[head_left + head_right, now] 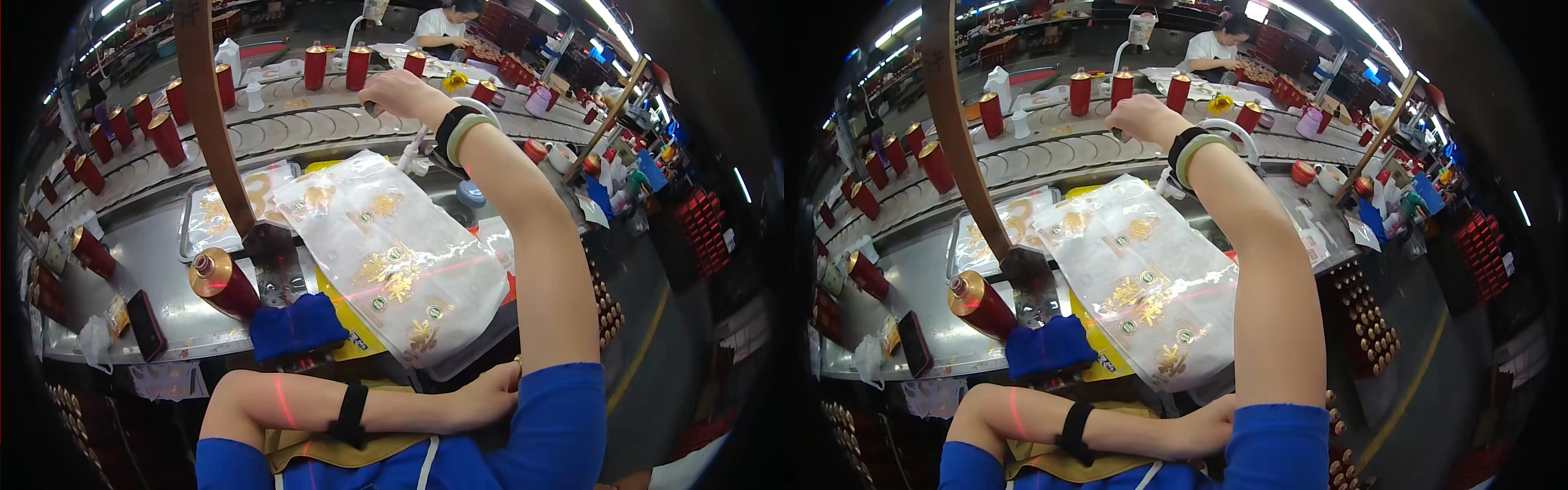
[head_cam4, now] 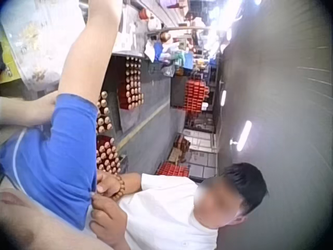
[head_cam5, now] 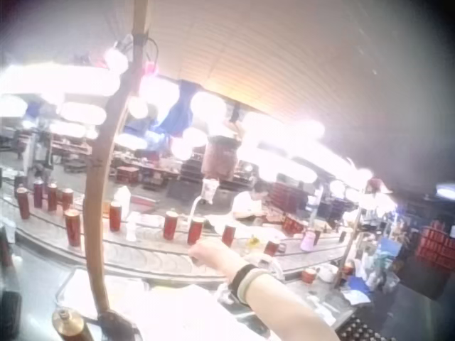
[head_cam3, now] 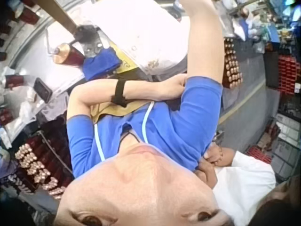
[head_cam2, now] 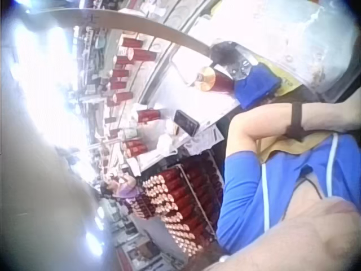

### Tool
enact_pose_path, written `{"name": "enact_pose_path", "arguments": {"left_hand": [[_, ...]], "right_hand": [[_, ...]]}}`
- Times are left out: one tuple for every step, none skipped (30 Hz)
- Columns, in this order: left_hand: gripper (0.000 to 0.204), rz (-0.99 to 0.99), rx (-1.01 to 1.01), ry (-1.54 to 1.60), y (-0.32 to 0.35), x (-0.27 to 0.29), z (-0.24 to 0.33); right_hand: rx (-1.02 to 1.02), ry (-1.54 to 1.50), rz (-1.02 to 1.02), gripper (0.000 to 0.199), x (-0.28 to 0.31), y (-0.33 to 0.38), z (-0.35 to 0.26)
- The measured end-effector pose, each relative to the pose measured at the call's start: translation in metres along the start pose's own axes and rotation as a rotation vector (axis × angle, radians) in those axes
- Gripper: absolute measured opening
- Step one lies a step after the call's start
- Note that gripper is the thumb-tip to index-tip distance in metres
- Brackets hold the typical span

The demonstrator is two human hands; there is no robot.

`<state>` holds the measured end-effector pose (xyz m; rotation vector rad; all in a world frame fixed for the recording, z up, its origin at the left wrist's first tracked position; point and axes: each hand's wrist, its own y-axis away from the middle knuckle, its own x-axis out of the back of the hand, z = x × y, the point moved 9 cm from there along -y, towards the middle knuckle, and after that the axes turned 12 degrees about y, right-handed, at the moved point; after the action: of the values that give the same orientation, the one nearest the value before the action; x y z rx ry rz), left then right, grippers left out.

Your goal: Applying labels and seals to red metal cans on a production line.

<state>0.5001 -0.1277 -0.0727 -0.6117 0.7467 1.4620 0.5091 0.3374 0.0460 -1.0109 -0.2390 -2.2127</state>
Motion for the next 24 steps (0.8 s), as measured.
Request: {"name": "enact_pose_path", "arguments": {"left_hand": [[0.031, -0.054, -0.036, 0.044, 0.001, -0.004, 0.003], [0.031, -0.032, -0.017, 0.013, 0.002, -0.001, 0.001], [0.032, -0.057, -0.039, 0.022, 0.002, -0.003, 0.003], [0.033, -0.115, -0.091, 0.061, 0.002, -0.007, 0.008], [0.033, -0.082, -0.062, 0.032, 0.001, -0.004, 0.005], [0.035, -0.081, -0.067, -0.007, 0.0, -0.004, 0.005], [0.037, -0.079, -0.065, -0.048, -0.001, -0.004, 0.004], [0.037, -0.08, -0.075, -0.044, -0.003, -0.003, 0.004], [0.039, -0.079, -0.075, -0.054, -0.004, -0.002, 0.003], [0.039, -0.081, -0.071, -0.071, -0.005, -0.001, 0.001], [0.04, -0.079, -0.075, -0.067, -0.006, 0.0, -0.001], [0.041, -0.078, -0.059, -0.046, -0.006, 0.001, -0.004], [0.041, -0.103, -0.063, -0.01, -0.006, 0.0, -0.004], [0.041, -0.078, -0.043, -0.025, -0.007, 0.003, -0.007], [0.042, -0.106, -0.087, -0.027, -0.007, 0.001, -0.004], [0.042, -0.153, -0.129, -0.024, -0.006, -0.003, -0.001], [0.042, -0.135, -0.129, -0.031, -0.006, -0.002, 0.0], [0.043, -0.144, -0.103, -0.033, -0.006, -0.002, -0.002], [0.043, -0.155, -0.089, -0.015, -0.006, -0.004, -0.003], [0.043, -0.153, -0.077, -0.034, -0.006, -0.004, -0.003], [0.043, -0.143, -0.08, -0.01, -0.005, -0.004, -0.002], [0.043, -0.155, -0.084, 0.023, -0.004, -0.005, -0.001], [0.043, -0.133, -0.082, 0.013, -0.003, -0.004, 0.0], [0.044, -0.122, -0.072, -0.014, -0.003, -0.003, -0.001]], "right_hand": [[0.019, -0.011, 0.036, 0.018, 0.003, -0.002, -0.002], [0.027, -0.013, 0.046, 0.018, 0.003, -0.003, -0.003], [0.017, -0.008, 0.008, 0.018, 0.0, -0.004, -0.003], [0.035, -0.014, 0.057, 0.018, 0.004, -0.005, -0.005], [0.024, -0.02, 0.032, 0.019, 0.002, -0.005, -0.006], [0.015, -0.025, 0.006, 0.02, 0.001, -0.006, -0.006], [0.016, -0.025, 0.006, 0.02, 0.001, -0.007, -0.007], [0.005, -0.037, 0.013, 0.017, 0.003, -0.007, -0.007], [-0.008, -0.041, 0.007, 0.015, 0.003, -0.008, -0.007], [-0.007, -0.05, 0.02, 0.015, 0.005, -0.008, -0.008], [-0.003, -0.037, 0.015, 0.015, 0.005, -0.009, -0.009], [-0.005, -0.025, 0.0, 0.015, 0.004, -0.009, -0.01], [0.0, -0.025, 0.009, 0.015, 0.005, -0.01, -0.01], [0.018, -0.023, 0.034, 0.015, 0.007, -0.01, -0.012], [0.024, -0.007, 0.035, 0.016, 0.007, -0.011, -0.013], [0.034, -0.022, 0.057, 0.016, 0.009, -0.011, -0.014], [0.03, -0.017, 0.05, 0.016, 0.008, -0.011, -0.014], [0.023, -0.003, 0.019, 0.016, 0.005, -0.011, -0.013], [0.027, -0.012, 0.042, 0.016, 0.007, -0.011, -0.014], [0.029, -0.022, 0.047, 0.016, 0.008, -0.011, -0.014], [0.021, -0.026, 0.022, 0.016, 0.005, -0.011, -0.014], [0.03, -0.033, 0.051, 0.016, 0.008, -0.011, -0.015], [0.027, -0.019, 0.043, 0.016, 0.007, -0.012, -0.014], [0.023, -0.004, 0.035, 0.016, 0.007, -0.012, -0.014]]}}
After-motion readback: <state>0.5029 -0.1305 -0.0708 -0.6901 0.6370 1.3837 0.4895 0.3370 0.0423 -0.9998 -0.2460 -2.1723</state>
